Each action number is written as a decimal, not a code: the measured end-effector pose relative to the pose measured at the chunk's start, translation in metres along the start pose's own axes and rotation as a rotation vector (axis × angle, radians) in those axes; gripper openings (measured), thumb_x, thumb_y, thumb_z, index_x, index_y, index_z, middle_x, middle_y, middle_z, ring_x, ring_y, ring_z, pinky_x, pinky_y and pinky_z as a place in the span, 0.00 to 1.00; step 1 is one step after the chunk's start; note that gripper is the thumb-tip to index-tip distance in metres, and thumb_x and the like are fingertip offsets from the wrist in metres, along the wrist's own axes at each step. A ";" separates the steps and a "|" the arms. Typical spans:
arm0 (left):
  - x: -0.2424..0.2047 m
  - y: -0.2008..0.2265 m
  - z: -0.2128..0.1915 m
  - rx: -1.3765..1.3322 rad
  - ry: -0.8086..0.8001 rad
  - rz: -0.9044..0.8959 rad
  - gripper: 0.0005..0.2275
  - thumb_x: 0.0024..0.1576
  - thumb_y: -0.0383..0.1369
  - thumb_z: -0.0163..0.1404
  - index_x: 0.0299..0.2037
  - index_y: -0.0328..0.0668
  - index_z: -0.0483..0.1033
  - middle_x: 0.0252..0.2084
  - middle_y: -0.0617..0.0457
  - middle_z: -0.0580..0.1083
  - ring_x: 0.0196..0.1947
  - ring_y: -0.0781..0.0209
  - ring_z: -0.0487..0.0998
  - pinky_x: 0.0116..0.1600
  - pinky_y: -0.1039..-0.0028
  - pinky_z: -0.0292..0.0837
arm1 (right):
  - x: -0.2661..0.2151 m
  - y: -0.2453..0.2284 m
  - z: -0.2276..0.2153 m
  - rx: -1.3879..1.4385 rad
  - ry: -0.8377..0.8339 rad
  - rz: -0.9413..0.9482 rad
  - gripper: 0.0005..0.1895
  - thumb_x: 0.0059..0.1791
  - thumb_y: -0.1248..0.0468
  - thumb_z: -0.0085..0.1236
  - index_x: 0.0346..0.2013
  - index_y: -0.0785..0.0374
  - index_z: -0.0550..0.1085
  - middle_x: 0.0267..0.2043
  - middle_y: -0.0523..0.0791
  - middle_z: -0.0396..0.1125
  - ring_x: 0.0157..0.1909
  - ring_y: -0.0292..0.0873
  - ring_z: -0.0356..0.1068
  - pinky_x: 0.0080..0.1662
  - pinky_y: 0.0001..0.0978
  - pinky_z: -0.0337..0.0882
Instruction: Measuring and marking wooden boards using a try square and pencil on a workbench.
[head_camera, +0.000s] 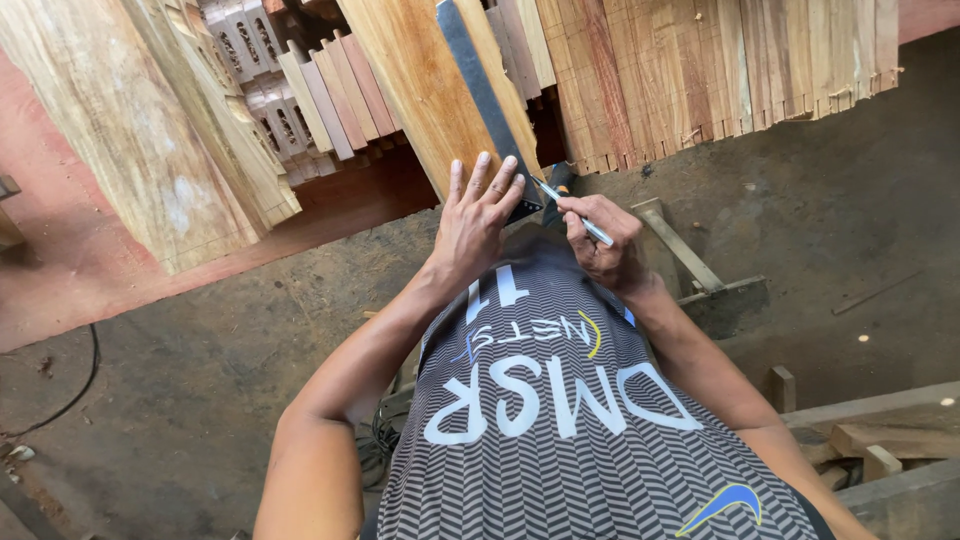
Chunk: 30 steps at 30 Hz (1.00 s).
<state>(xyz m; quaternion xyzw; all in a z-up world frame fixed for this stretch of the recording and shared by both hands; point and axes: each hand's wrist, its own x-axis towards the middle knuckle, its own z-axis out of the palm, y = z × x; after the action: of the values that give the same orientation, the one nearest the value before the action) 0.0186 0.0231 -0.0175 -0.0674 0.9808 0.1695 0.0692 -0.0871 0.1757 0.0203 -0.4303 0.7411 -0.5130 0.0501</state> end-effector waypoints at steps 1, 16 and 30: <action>0.000 0.000 0.001 -0.002 0.003 0.002 0.34 0.33 0.27 0.59 0.55 0.46 0.64 0.62 0.51 0.59 0.63 0.42 0.54 0.64 0.45 0.39 | 0.000 0.000 -0.001 -0.002 -0.016 0.000 0.07 0.47 0.71 0.47 0.35 0.67 0.74 0.27 0.46 0.67 0.29 0.44 0.69 0.33 0.32 0.69; 0.000 0.000 -0.003 0.020 0.018 0.007 0.34 0.33 0.28 0.60 0.55 0.47 0.64 0.62 0.52 0.59 0.62 0.44 0.54 0.64 0.46 0.39 | -0.001 0.012 0.008 -0.096 -0.275 0.288 0.10 0.52 0.64 0.39 0.32 0.68 0.65 0.30 0.52 0.56 0.35 0.56 0.61 0.37 0.46 0.64; 0.002 -0.004 -0.074 -1.180 0.397 -0.544 0.23 0.55 0.41 0.44 0.58 0.41 0.55 0.46 0.39 0.72 0.48 0.45 0.72 0.53 0.59 0.67 | 0.031 -0.030 0.025 0.238 -0.261 0.643 0.07 0.47 0.63 0.54 0.24 0.55 0.75 0.16 0.36 0.63 0.25 0.26 0.57 0.26 0.18 0.59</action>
<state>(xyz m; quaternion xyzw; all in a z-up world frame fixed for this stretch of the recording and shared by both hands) 0.0086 -0.0063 0.0502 -0.3681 0.6663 0.6372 -0.1202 -0.0761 0.1335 0.0440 -0.2283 0.7610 -0.4945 0.3524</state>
